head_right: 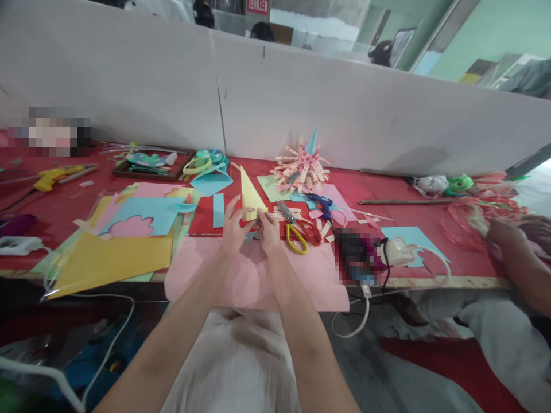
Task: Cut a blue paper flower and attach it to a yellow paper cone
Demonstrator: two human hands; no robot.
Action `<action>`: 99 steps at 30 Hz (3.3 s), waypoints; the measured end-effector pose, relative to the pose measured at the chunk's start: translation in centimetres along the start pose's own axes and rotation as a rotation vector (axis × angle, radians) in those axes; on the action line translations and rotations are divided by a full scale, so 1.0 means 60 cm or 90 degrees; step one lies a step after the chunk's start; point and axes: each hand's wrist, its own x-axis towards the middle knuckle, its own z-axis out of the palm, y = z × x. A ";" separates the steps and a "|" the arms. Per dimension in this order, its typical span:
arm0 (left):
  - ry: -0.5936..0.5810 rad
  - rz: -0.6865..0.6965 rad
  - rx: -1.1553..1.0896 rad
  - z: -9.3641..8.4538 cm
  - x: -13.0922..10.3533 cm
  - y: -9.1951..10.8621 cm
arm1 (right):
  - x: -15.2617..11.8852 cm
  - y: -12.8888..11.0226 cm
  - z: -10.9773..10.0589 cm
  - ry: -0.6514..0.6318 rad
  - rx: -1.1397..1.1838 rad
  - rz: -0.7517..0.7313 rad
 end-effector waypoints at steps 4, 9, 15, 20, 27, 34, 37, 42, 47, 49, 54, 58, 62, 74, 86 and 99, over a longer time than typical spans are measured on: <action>0.015 0.003 0.013 0.002 -0.001 -0.003 | 0.000 0.003 0.000 -0.021 -0.015 -0.004; 0.020 0.000 0.015 0.000 0.000 0.002 | -0.002 0.001 0.002 -0.028 -0.007 -0.007; 0.041 -0.035 0.026 -0.002 0.001 0.006 | -0.005 -0.001 0.007 -0.039 0.009 -0.013; 0.059 -0.068 0.003 -0.004 0.002 0.009 | -0.006 0.001 0.008 -0.054 -0.001 -0.016; 0.084 -0.099 -0.060 -0.004 0.006 0.004 | -0.007 0.000 0.007 -0.067 0.007 -0.002; 0.083 -0.153 -0.158 0.000 0.005 0.006 | -0.006 0.003 0.003 -0.102 -0.024 0.029; 0.058 -0.170 -0.216 0.003 0.005 0.007 | -0.005 0.003 0.003 -0.102 -0.021 0.029; 0.025 -0.171 -0.276 0.005 0.004 0.004 | -0.008 -0.002 0.008 -0.090 -0.002 0.022; 0.031 -0.183 -0.281 0.004 0.003 -0.001 | -0.009 -0.002 0.009 -0.095 -0.010 0.021; 0.036 -0.182 -0.273 0.003 0.003 -0.001 | -0.007 -0.001 0.008 -0.095 -0.011 0.022; 0.054 -0.183 -0.255 0.002 0.004 0.004 | -0.006 0.002 0.005 -0.088 -0.019 0.018; 0.052 -0.200 -0.258 0.003 0.004 0.003 | -0.008 0.000 0.007 -0.112 -0.029 0.020; 0.052 -0.207 -0.263 0.003 0.004 0.005 | -0.009 -0.002 0.009 -0.135 -0.035 0.014; 0.051 -0.202 -0.325 0.005 0.006 0.002 | -0.002 0.000 0.004 -0.014 -0.032 -0.008; 0.037 -0.244 -0.343 0.011 0.004 0.001 | -0.005 0.001 0.008 -0.079 -0.036 0.011; 0.024 -0.251 -0.347 0.012 0.002 0.001 | 0.001 0.005 0.001 -0.117 -0.097 -0.004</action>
